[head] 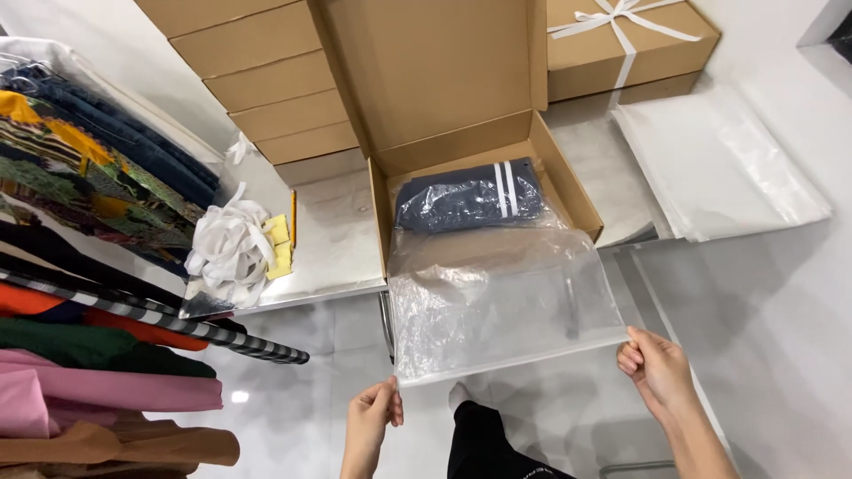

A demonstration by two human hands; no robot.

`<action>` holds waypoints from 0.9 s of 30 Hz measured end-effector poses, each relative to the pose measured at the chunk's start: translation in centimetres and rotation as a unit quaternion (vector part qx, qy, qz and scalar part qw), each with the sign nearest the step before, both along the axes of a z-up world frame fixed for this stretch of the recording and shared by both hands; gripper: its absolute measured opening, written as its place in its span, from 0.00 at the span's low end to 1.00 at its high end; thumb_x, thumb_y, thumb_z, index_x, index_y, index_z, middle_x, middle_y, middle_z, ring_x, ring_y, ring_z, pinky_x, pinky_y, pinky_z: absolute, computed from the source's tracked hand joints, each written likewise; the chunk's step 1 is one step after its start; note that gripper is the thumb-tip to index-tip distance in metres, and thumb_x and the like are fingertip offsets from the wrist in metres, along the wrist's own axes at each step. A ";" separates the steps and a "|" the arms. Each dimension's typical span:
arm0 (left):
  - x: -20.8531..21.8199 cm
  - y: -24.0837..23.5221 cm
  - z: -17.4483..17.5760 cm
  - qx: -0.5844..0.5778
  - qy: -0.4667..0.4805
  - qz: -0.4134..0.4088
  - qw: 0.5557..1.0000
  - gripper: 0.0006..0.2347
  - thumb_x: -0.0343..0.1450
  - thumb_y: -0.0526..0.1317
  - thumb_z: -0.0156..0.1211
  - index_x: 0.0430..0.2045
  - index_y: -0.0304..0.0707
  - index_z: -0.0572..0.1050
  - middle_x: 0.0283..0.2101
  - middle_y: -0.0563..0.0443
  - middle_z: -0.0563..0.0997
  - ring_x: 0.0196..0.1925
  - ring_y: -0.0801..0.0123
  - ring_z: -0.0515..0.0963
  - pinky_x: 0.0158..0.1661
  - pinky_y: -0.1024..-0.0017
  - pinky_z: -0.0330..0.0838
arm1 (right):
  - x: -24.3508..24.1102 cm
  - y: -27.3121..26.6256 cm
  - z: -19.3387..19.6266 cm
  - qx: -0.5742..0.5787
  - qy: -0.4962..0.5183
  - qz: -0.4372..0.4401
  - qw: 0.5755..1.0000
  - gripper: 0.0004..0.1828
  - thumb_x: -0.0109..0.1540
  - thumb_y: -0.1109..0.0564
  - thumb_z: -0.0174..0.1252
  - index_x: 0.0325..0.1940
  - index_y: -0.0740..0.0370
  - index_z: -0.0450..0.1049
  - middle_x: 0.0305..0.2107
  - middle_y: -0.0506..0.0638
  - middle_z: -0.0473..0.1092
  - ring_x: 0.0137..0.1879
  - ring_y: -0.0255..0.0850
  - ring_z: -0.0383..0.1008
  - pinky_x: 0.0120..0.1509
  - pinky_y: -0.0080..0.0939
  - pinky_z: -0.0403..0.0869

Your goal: The person places a plastic bag into a cardboard box and closes it. They then handle a yellow sticky note and a white ribbon. Later, they open another box, remove a folded dark blue garment from a plastic bag, and hang it on a green hanger on a clothing rack.

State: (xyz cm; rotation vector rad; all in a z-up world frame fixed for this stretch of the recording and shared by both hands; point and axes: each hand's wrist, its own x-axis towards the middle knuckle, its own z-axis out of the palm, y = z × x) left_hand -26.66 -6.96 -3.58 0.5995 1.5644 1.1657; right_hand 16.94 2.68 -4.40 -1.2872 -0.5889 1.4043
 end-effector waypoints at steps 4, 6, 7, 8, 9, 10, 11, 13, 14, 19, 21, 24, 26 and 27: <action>0.5 0.5 0.8 -0.035 0.030 -0.026 0.999 0.21 0.77 0.42 0.61 0.11 0.31 0.71 0.17 0.46 0.73 0.18 0.66 0.69 0.24 0.70 0.62 | -0.6 0.1 2.1 0.007 -0.008 -0.024 1.000 0.28 0.73 0.61 0.50 0.20 0.57 0.51 0.18 0.46 0.46 0.25 0.39 0.51 0.33 0.43 0.53; 1.1 1.5 1.1 -0.121 0.152 -0.036 0.980 0.13 0.74 0.49 0.62 0.27 0.37 0.82 0.20 0.52 0.73 0.24 0.71 0.71 0.26 0.71 0.71 | -0.8 0.3 3.4 0.021 -0.017 -0.042 0.999 0.28 0.73 0.60 0.51 0.19 0.57 0.52 0.18 0.46 0.47 0.25 0.38 0.51 0.33 0.42 0.52; 1.9 1.9 0.5 -0.119 0.152 -0.040 0.980 0.13 0.74 0.49 0.62 0.27 0.37 0.82 0.20 0.52 0.73 0.24 0.71 0.71 0.26 0.71 0.71 | -0.7 0.4 3.3 0.022 -0.018 -0.047 0.998 0.28 0.73 0.60 0.51 0.19 0.57 0.52 0.18 0.46 0.47 0.25 0.38 0.51 0.33 0.42 0.52; 2.6 2.2 0.0 -0.104 0.270 -0.008 0.957 0.13 0.71 0.54 0.63 0.39 0.49 0.79 0.32 0.54 0.74 0.37 0.69 0.74 0.39 0.67 0.71 | -0.6 0.5 3.3 0.031 -0.025 -0.048 0.998 0.26 0.73 0.60 0.51 0.21 0.57 0.54 0.18 0.46 0.48 0.25 0.38 0.51 0.33 0.41 0.52; 3.3 2.6 -0.5 -0.088 0.384 0.024 0.919 0.20 0.68 0.60 0.64 0.52 0.61 0.77 0.44 0.56 0.76 0.50 0.68 0.77 0.53 0.63 0.71 | -0.6 0.5 3.2 0.038 -0.031 -0.049 0.998 0.24 0.73 0.60 0.52 0.22 0.57 0.55 0.19 0.45 0.49 0.25 0.37 0.51 0.33 0.41 0.52; 5.1 3.1 0.6 -0.086 0.384 0.019 0.919 0.20 0.68 0.60 0.64 0.52 0.61 0.77 0.44 0.56 0.76 0.50 0.68 0.77 0.53 0.63 0.71 | -0.7 0.4 3.6 0.038 -0.032 -0.054 0.997 0.24 0.73 0.60 0.52 0.22 0.57 0.55 0.19 0.45 0.49 0.25 0.37 0.51 0.33 0.41 0.52; 6.9 3.6 1.6 -0.004 0.412 0.000 0.911 0.19 0.68 0.58 0.66 0.51 0.59 0.77 0.48 0.57 0.78 0.52 0.67 0.80 0.50 0.65 0.73 | -0.9 0.3 3.8 0.042 -0.042 -0.054 0.997 0.25 0.72 0.61 0.53 0.21 0.57 0.56 0.17 0.46 0.50 0.24 0.37 0.51 0.32 0.40 0.52; 10.6 4.5 3.7 0.079 0.435 -0.021 0.897 0.18 0.69 0.56 0.69 0.50 0.58 0.77 0.51 0.58 0.79 0.53 0.67 0.82 0.48 0.67 0.75 | -1.3 -0.1 4.8 0.045 -0.053 -0.057 0.996 0.25 0.72 0.61 0.54 0.21 0.58 0.57 0.16 0.46 0.51 0.23 0.37 0.52 0.31 0.40 0.53; 12.4 4.9 4.8 0.145 0.426 -0.081 0.889 0.16 0.69 0.54 0.70 0.47 0.55 0.78 0.51 0.57 0.79 0.54 0.67 0.81 0.47 0.65 0.77 | -1.5 -0.3 5.5 0.046 -0.078 -0.055 0.994 0.25 0.71 0.61 0.53 0.20 0.58 0.56 0.16 0.47 0.51 0.24 0.38 0.53 0.32 0.39 0.54; 19.1 6.8 7.9 0.307 0.414 -0.224 0.827 0.14 0.72 0.48 0.71 0.47 0.48 0.77 0.40 0.52 0.73 0.42 0.61 0.76 0.39 0.66 0.72 | -1.3 -0.5 5.8 0.049 -0.108 -0.050 0.992 0.23 0.71 0.60 0.54 0.21 0.61 0.59 0.16 0.47 0.52 0.24 0.39 0.54 0.33 0.39 0.55; 21.1 7.3 8.3 0.363 0.429 -0.259 0.786 0.14 0.72 0.44 0.71 0.47 0.43 0.76 0.44 0.50 0.74 0.46 0.57 0.76 0.37 0.62 0.73 | -1.4 -0.7 6.2 0.055 -0.106 -0.048 0.992 0.25 0.71 0.60 0.53 0.19 0.60 0.57 0.15 0.47 0.53 0.24 0.38 0.55 0.34 0.38 0.56; 23.1 8.0 8.0 0.390 0.474 -0.268 0.743 0.13 0.72 0.37 0.72 0.46 0.42 0.74 0.41 0.50 0.71 0.39 0.58 0.75 0.26 0.61 0.70 | -1.0 -0.5 5.0 0.087 -0.100 -0.040 0.990 0.25 0.72 0.60 0.51 0.20 0.60 0.58 0.15 0.47 0.53 0.23 0.38 0.55 0.32 0.38 0.55; 23.4 8.2 8.4 0.391 0.472 -0.264 0.744 0.11 0.72 0.36 0.69 0.45 0.42 0.74 0.42 0.51 0.72 0.39 0.57 0.75 0.26 0.61 0.70 | -1.3 -0.8 6.5 0.072 -0.109 -0.045 0.990 0.26 0.72 0.59 0.52 0.19 0.60 0.57 0.15 0.47 0.53 0.24 0.38 0.55 0.33 0.38 0.55; 23.5 8.3 8.5 0.392 0.473 -0.260 0.745 0.09 0.72 0.34 0.67 0.44 0.42 0.74 0.42 0.52 0.73 0.40 0.57 0.76 0.25 0.60 0.69 | -1.5 -0.9 7.2 0.058 -0.116 -0.049 0.990 0.26 0.71 0.59 0.53 0.19 0.60 0.56 0.15 0.48 0.53 0.24 0.39 0.55 0.34 0.38 0.56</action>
